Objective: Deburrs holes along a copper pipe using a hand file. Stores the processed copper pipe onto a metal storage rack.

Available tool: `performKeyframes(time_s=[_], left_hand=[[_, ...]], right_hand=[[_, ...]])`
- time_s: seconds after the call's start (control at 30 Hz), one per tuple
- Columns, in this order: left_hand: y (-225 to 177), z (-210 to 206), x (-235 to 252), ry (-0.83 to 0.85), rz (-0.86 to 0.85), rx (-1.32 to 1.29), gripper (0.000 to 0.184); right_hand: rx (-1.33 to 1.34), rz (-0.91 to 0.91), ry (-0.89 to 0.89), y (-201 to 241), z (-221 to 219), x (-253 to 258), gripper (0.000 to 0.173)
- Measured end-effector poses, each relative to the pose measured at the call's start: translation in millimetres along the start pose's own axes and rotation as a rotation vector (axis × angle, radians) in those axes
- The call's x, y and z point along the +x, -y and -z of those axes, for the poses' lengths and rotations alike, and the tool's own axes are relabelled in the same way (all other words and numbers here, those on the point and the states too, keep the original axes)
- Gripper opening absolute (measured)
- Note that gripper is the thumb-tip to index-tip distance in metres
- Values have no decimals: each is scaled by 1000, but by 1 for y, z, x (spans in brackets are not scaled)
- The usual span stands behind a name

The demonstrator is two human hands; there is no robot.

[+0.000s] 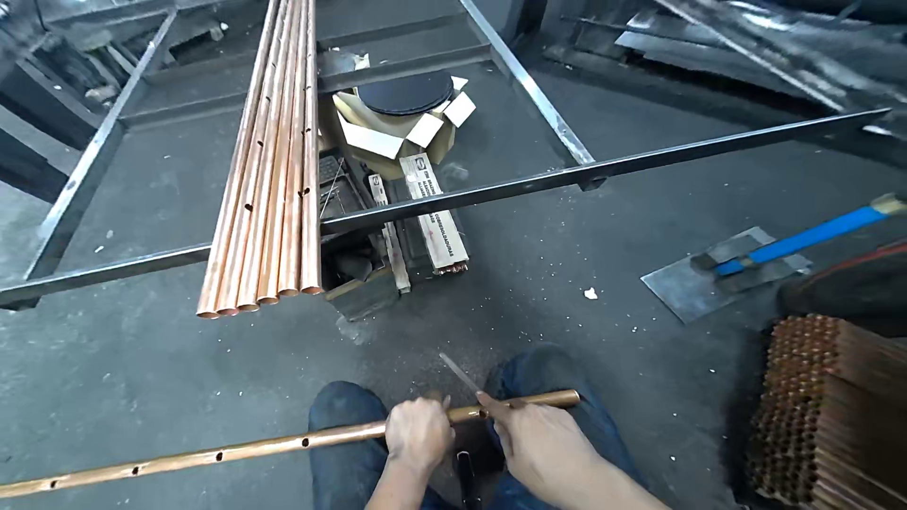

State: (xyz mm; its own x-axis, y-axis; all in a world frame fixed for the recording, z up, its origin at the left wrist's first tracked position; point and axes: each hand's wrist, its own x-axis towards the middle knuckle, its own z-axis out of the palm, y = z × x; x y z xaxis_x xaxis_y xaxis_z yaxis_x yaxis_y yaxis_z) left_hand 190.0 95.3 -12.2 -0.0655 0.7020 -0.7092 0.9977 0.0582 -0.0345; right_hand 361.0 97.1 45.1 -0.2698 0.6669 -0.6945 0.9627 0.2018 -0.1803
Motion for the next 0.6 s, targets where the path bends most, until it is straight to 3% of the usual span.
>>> performKeyframes(time_s=[0.1, 0.23, 0.4, 0.6], left_hand=[[4, -6, -5, -63, -28, -40, 51], [8, -10, -14, -162, -52, -56, 95], [-1, -9, -12, -244, -29, -67, 96], [-8, -16, -8, -238, -40, -53, 97]], right_hand=[[130, 34, -199, -29, -9, -39, 53], [167, -19, -336, -62, -19, -62, 61], [-5, 5, -549, -68, -36, -41, 55], [-21, -56, -316, -67, -39, -40, 58]])
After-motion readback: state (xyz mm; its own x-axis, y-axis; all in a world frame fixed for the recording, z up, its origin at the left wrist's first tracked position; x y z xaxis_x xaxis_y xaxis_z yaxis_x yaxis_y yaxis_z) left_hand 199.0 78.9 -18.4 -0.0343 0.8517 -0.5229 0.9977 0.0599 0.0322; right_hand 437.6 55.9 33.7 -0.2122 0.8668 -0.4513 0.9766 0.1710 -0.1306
